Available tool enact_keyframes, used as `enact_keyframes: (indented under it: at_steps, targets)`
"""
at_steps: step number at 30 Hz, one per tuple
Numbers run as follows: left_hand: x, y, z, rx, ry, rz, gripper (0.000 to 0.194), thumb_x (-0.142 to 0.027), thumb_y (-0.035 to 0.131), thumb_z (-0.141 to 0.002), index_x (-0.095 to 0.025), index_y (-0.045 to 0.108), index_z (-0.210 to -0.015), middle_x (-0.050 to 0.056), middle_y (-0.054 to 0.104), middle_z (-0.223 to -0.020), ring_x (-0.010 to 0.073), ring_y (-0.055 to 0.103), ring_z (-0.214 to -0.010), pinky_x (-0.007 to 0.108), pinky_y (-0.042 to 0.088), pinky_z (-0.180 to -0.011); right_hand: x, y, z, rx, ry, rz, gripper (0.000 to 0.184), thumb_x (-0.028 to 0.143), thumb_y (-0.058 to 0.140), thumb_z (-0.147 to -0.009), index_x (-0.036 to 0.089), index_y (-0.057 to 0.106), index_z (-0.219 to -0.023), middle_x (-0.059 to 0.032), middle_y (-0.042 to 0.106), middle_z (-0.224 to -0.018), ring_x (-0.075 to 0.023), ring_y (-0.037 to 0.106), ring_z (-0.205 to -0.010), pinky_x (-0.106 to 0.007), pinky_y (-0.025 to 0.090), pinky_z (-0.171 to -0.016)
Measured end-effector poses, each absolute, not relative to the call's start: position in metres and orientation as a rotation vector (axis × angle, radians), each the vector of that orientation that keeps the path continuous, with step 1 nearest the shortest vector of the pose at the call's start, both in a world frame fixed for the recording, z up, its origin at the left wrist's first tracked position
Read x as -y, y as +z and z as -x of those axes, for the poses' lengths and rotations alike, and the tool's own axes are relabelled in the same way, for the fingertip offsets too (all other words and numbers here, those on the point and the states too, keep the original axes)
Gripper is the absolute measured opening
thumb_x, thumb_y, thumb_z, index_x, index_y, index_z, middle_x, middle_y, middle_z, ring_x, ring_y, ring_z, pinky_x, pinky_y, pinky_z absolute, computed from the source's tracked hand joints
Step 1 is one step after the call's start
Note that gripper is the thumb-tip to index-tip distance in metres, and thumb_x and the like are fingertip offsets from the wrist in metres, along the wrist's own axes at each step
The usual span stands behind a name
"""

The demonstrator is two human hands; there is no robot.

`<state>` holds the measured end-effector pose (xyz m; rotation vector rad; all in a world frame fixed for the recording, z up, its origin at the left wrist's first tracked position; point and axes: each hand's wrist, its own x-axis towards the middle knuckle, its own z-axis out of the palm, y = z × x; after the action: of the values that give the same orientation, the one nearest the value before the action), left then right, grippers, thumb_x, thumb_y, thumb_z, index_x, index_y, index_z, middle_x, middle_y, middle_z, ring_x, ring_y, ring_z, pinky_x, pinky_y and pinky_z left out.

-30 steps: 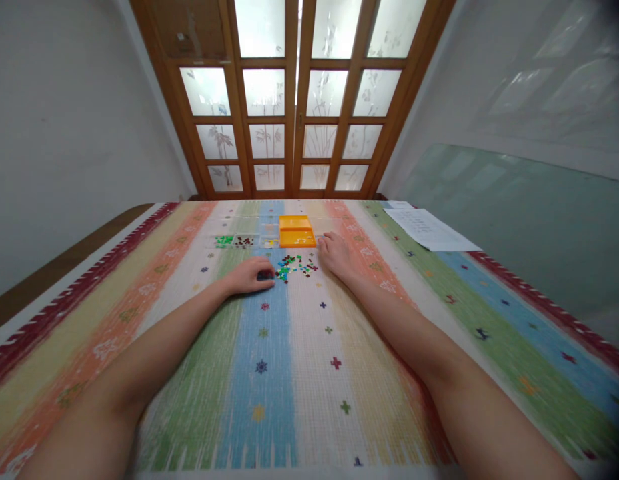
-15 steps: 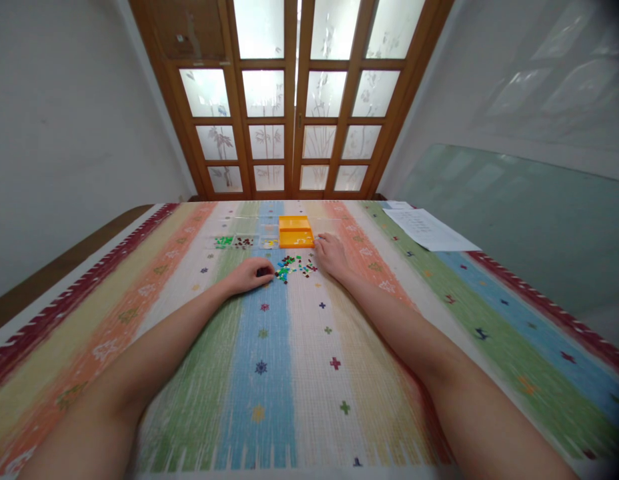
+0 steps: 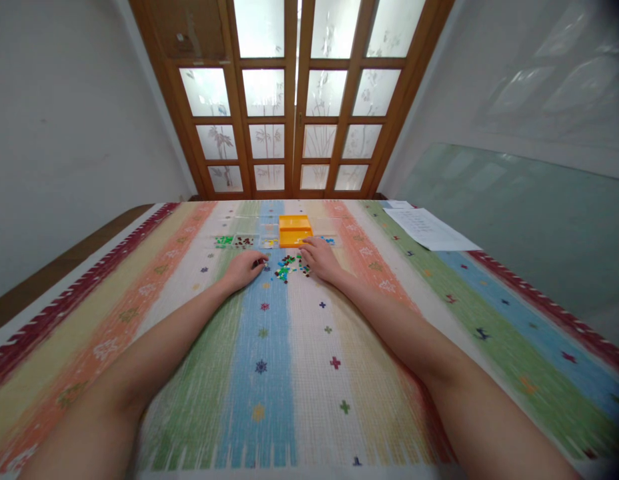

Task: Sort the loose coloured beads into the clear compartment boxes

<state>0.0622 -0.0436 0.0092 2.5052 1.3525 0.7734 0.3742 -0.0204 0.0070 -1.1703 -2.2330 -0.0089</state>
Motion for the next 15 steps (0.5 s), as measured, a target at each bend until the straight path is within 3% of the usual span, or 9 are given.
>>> enact_keyframes:
  at_steps: [6,10,15]
  targets:
    - [0.036,0.005,-0.058,-1.537,0.870,-2.464,0.023,-0.022,0.060,-0.095,-0.020,0.078,-0.109,0.009,0.078,-0.106,0.0274,0.068,-0.102,0.042,0.054,-0.098,0.052,0.016,-0.336,2.512,0.139,0.856,0.039,0.038,0.045,-0.112,0.025,0.072,-0.137,-0.0110,0.064,-0.148,-0.0263,0.054,-0.140,-0.049,0.039,-0.121]
    - [0.032,0.002,-0.055,-1.626,0.899,-2.409,0.023,-0.020,0.060,-0.094,-0.020,0.079,-0.108,0.009,0.079,-0.103,0.0267,0.069,-0.100,0.041,0.054,-0.097,0.063,0.015,-0.325,2.630,0.178,0.837,0.042,0.040,0.045,-0.113,0.026,0.066,-0.146,-0.0115,0.057,-0.157,-0.0275,0.048,-0.148,-0.056,0.029,-0.127]
    - [0.031,0.000,-0.056,-1.623,0.894,-2.421,0.023,-0.020,0.059,-0.094,-0.020,0.079,-0.107,0.009,0.079,-0.106,0.0265,0.070,-0.101,0.041,0.054,-0.097,0.066,0.014,-0.321,2.711,0.135,0.846,0.048,0.045,0.042,-0.113,0.026,0.057,-0.155,-0.0123,0.052,-0.163,-0.0283,0.044,-0.152,-0.057,0.025,-0.129]
